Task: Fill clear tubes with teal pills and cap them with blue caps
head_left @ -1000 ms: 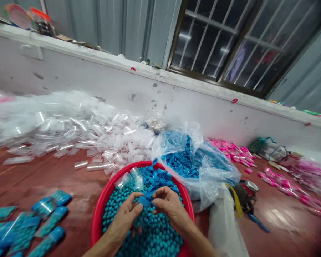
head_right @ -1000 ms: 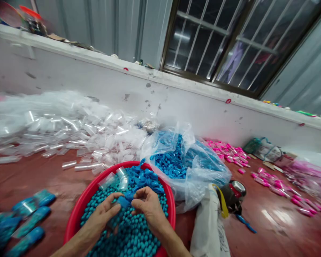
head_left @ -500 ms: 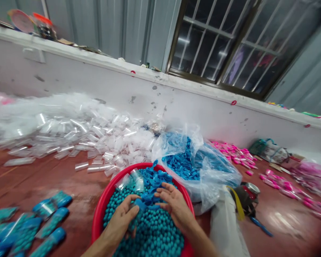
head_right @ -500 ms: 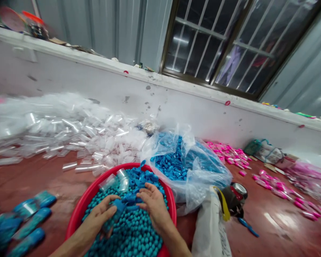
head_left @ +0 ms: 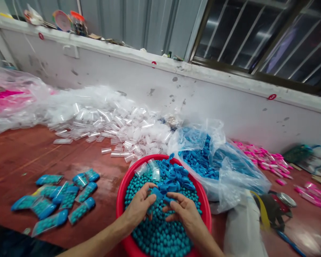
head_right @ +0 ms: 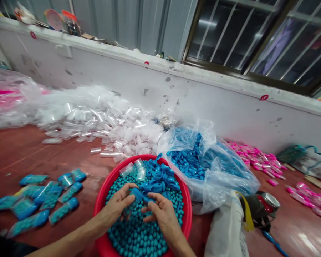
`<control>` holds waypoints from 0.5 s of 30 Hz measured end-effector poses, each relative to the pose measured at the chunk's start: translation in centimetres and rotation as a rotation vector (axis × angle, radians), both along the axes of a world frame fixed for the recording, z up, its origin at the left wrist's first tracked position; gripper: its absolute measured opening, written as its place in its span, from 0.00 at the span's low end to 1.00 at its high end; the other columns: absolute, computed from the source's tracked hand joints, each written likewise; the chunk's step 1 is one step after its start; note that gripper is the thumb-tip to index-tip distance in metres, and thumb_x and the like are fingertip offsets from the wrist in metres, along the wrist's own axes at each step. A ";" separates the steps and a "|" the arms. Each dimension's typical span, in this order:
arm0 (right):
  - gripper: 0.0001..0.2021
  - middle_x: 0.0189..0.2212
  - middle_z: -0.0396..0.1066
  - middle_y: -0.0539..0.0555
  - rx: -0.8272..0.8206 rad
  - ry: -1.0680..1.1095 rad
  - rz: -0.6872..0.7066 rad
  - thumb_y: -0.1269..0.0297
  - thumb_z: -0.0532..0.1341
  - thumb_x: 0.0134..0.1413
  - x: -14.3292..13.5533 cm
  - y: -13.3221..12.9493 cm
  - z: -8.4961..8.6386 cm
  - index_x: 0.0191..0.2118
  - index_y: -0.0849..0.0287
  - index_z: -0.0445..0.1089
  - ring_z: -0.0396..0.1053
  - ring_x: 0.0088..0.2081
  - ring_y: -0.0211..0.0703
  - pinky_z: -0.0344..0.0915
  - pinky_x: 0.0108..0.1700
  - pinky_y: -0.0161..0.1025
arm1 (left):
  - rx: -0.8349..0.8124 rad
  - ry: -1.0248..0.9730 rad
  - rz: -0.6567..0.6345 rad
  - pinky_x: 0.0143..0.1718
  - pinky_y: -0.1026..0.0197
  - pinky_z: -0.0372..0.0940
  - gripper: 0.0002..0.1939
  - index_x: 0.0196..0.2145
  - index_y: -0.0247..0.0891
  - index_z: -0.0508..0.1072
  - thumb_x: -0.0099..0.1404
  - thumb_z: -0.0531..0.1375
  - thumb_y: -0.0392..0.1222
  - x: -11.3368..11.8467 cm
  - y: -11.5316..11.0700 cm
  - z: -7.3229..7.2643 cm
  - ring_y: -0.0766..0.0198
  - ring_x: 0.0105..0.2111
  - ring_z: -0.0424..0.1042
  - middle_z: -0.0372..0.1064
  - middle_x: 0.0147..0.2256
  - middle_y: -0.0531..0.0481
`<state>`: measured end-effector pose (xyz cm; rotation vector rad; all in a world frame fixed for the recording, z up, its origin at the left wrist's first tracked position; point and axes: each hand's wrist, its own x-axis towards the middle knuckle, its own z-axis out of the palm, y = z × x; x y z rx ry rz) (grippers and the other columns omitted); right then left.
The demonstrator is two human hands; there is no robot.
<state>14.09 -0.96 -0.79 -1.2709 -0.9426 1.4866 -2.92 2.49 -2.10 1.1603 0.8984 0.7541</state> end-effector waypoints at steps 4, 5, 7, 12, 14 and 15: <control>0.23 0.32 0.71 0.53 0.083 -0.113 -0.070 0.56 0.65 0.39 -0.6 0.5 0.4 0.44 0.60 0.67 0.70 0.31 0.44 0.69 0.28 0.40 | 0.158 0.042 -0.116 0.15 0.71 0.54 0.12 0.41 0.41 0.60 0.60 0.51 0.45 0.1 -0.8 0.1 0.75 0.16 0.55 0.57 0.25 0.59; 0.23 0.32 0.71 0.53 0.100 -0.158 -0.069 0.57 0.63 0.41 -0.7 0.6 0.4 0.46 0.60 0.66 0.70 0.31 0.45 0.69 0.28 0.40 | 0.177 0.068 -0.111 0.16 0.70 0.54 0.11 0.41 0.41 0.60 0.60 0.51 0.45 0.1 -1.0 0.2 0.74 0.17 0.55 0.57 0.25 0.59; 0.21 0.33 0.72 0.55 0.177 -0.291 -0.035 0.58 0.59 0.47 -1.1 0.5 0.3 0.47 0.60 0.65 0.70 0.34 0.48 0.69 0.31 0.43 | 0.186 0.119 -0.059 0.18 0.69 0.55 0.12 0.42 0.41 0.61 0.60 0.50 0.44 0.3 -1.4 0.3 0.73 0.18 0.56 0.57 0.25 0.58; 0.32 0.53 0.59 0.61 0.390 -0.697 0.226 0.60 0.61 0.45 -2.3 -0.7 -0.2 0.57 0.62 0.54 0.56 0.54 0.53 0.56 0.53 0.48 | 0.200 0.085 0.072 0.38 0.61 0.60 0.19 0.49 0.38 0.58 0.58 0.51 0.41 0.9 -1.2 0.4 0.64 0.32 0.64 0.64 0.31 0.52; 0.43 0.56 0.53 0.64 0.404 -0.793 0.277 0.60 0.65 0.38 -2.9 -1.1 -0.3 0.59 0.65 0.46 0.51 0.56 0.55 0.53 0.55 0.48 | 0.225 0.023 0.031 0.44 0.61 0.57 0.18 0.46 0.37 0.61 0.56 0.52 0.40 1.0 -1.0 0.6 0.62 0.39 0.63 0.64 0.36 0.50; 0.44 0.55 0.53 0.65 0.409 -0.834 0.279 0.60 0.65 0.36 -3.1 -1.1 -0.2 0.59 0.66 0.45 0.52 0.56 0.55 0.55 0.54 0.48 | 0.218 0.003 0.012 0.44 0.61 0.57 0.17 0.44 0.36 0.62 0.55 0.53 0.40 1.0 -1.0 0.8 0.62 0.39 0.63 0.64 0.37 0.50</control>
